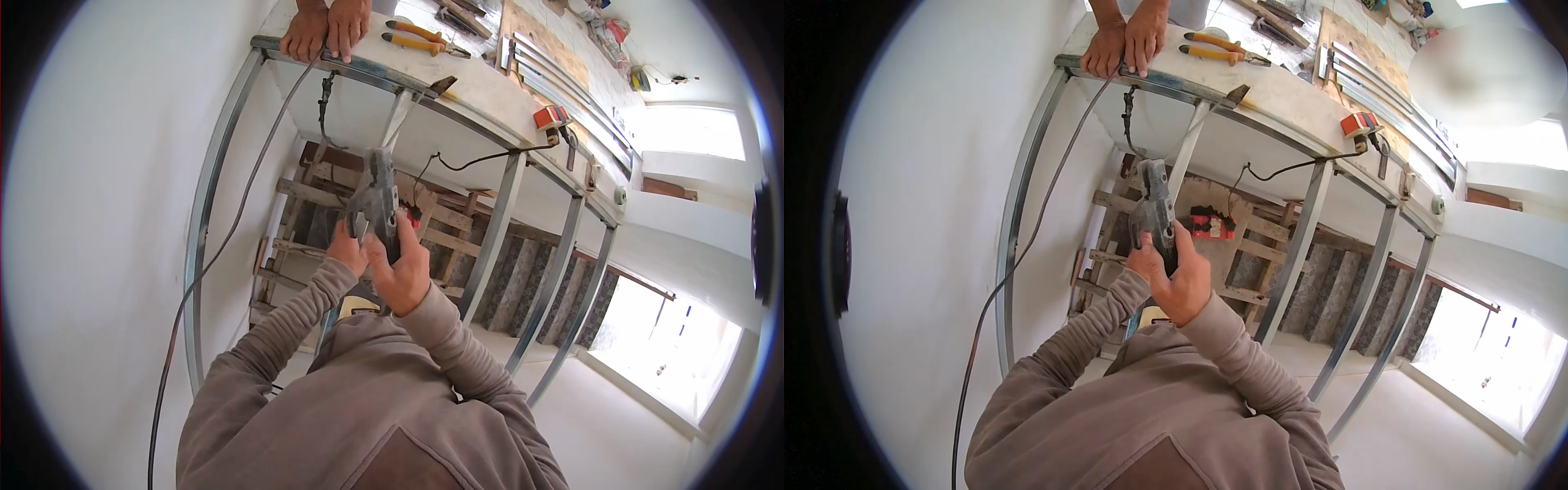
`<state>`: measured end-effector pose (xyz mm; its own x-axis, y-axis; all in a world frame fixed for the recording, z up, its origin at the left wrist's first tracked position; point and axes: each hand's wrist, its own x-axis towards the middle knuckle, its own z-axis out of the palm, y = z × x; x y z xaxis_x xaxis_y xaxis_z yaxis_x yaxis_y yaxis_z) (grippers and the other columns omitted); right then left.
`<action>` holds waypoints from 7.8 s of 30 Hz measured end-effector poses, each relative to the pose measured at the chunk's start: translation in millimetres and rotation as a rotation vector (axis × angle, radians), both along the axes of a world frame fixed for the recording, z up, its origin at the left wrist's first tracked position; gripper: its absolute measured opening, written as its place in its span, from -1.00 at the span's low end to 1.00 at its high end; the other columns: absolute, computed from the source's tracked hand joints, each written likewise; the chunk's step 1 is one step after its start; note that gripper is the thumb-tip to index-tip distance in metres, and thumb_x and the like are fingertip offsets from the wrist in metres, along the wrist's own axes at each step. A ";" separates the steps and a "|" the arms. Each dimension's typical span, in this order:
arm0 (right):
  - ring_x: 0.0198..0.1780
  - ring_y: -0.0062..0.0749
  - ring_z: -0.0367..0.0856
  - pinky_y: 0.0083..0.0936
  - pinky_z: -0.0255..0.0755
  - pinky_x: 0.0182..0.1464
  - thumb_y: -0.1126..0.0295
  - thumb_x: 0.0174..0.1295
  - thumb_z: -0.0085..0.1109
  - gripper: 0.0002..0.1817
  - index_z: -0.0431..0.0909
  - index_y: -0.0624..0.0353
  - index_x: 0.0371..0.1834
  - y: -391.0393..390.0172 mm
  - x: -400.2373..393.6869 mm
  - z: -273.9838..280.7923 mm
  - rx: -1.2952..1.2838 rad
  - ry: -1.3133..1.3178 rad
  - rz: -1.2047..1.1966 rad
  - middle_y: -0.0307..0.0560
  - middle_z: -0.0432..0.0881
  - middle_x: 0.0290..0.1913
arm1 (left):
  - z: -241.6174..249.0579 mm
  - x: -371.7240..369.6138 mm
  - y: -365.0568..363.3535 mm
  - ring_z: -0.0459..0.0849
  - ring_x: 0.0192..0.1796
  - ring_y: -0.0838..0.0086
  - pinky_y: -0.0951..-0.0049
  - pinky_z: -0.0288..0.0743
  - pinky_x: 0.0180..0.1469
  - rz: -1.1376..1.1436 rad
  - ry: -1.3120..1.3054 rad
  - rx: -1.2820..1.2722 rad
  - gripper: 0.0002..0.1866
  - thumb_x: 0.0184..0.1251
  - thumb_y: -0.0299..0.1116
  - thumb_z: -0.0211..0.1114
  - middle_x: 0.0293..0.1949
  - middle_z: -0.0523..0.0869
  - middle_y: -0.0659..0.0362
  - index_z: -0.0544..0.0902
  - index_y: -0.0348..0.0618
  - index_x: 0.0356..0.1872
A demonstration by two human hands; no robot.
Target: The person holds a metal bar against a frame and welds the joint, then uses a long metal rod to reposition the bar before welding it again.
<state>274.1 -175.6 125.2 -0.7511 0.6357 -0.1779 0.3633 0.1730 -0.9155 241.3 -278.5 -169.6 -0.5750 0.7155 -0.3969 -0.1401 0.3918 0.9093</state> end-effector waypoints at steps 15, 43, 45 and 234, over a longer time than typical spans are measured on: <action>-0.20 -0.29 0.76 -0.43 0.57 -0.13 0.39 0.35 0.21 -0.51 0.41 0.41 0.28 0.4 -2.3 -1.6 0.029 0.010 -0.021 0.13 0.75 -0.18 | 16.4 -3.5 1.2 0.57 0.12 -0.21 -0.01 0.53 0.12 -0.006 -0.014 -0.064 -0.40 0.38 -0.21 0.24 0.19 0.45 -0.20 0.29 -0.21 0.36; -0.18 -0.34 0.74 -0.44 0.57 -0.09 0.39 0.36 0.22 -0.51 0.41 0.39 0.29 1.9 -4.3 -10.4 0.025 0.051 -0.027 0.13 0.74 -0.16 | 29.6 -6.9 2.5 0.56 0.13 -0.20 0.00 0.53 0.13 -0.029 0.011 -0.093 -0.39 0.39 -0.20 0.24 0.16 0.46 -0.20 0.28 -0.24 0.36; -0.18 -0.35 0.74 -0.44 0.57 -0.09 0.39 0.36 0.22 -0.51 0.41 0.39 0.29 1.3 -3.0 -6.0 0.031 0.029 -0.022 0.13 0.74 -0.16 | 28.8 -6.0 2.9 0.56 0.13 -0.20 0.00 0.53 0.14 -0.028 0.009 -0.085 -0.38 0.39 -0.21 0.24 0.16 0.46 -0.20 0.28 -0.24 0.37; -0.18 0.15 0.74 -0.21 0.60 -0.19 0.44 0.20 0.34 -0.40 0.40 0.32 0.31 28.6 23.7 8.1 0.320 -0.229 0.115 0.28 0.71 -0.15 | 73.6 -18.9 -0.8 0.66 0.10 -0.18 0.05 0.52 0.16 0.005 0.067 -0.170 -0.24 0.17 -0.26 0.37 0.05 0.68 -0.26 0.28 -0.16 0.41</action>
<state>297.8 -147.0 133.3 -0.7846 0.6003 -0.1553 0.5129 0.4875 -0.7066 222.5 -279.3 -96.0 -0.6074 0.6386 -0.4725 -0.0839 0.5399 0.8375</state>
